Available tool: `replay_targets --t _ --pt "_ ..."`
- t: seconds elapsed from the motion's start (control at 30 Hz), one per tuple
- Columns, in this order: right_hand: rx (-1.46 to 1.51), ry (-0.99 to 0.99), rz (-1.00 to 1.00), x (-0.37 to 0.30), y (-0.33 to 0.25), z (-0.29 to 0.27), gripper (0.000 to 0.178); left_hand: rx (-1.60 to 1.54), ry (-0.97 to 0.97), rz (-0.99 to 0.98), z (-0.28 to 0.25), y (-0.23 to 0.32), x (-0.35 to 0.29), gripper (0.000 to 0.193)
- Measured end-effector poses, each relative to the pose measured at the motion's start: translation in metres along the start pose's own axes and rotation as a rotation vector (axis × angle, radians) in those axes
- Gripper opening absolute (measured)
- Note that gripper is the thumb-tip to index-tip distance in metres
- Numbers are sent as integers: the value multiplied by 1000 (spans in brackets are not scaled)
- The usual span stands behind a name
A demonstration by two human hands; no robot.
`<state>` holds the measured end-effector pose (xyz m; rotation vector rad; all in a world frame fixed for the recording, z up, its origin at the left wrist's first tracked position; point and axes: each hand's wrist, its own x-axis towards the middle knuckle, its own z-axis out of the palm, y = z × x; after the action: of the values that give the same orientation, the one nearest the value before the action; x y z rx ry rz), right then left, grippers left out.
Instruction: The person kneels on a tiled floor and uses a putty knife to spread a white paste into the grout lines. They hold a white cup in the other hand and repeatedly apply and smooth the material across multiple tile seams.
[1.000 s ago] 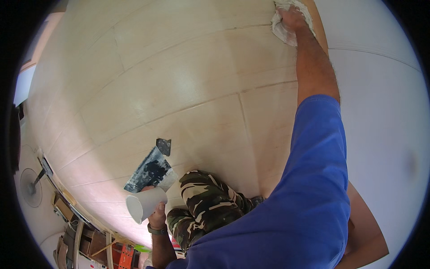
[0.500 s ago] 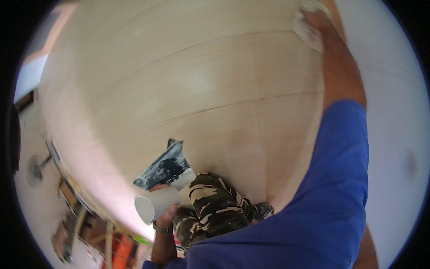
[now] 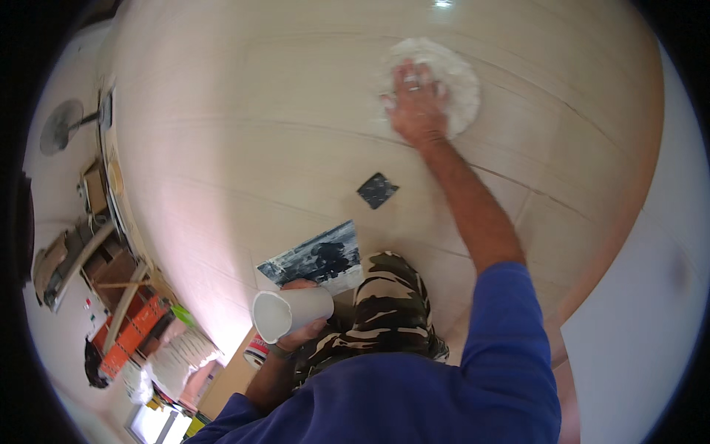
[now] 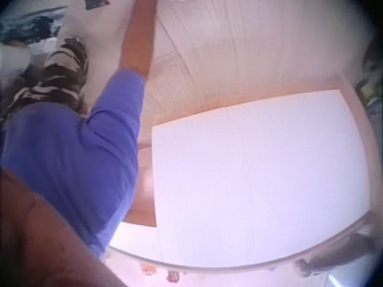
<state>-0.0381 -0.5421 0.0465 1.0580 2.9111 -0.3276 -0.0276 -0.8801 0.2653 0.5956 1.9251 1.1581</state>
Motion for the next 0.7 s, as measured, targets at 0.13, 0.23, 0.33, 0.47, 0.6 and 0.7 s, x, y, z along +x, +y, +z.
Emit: replay_targets --t 0.13,0.23,0.33,0.47,0.6,0.7 --pt "122 -15 -200 23 -113 31 58 74 36 -7 -10 -2 -10 59" --pt "112 -20 -294 39 -170 36 57 18 152 -69 -14 -9 -27 60" --pt "63 -36 -296 55 -193 39 55 37 232 -58 -16 -30 -49 60" --pt "25 38 -292 54 -196 45 55 -70 344 8 -45 -44 -59 60" --pt "-71 -205 -489 -61 -196 55 56 -138 446 26 -36 -59 -82 60" --pt "66 -329 -705 -131 -199 65 57 -147 432 -22 -47 -52 -90 60"
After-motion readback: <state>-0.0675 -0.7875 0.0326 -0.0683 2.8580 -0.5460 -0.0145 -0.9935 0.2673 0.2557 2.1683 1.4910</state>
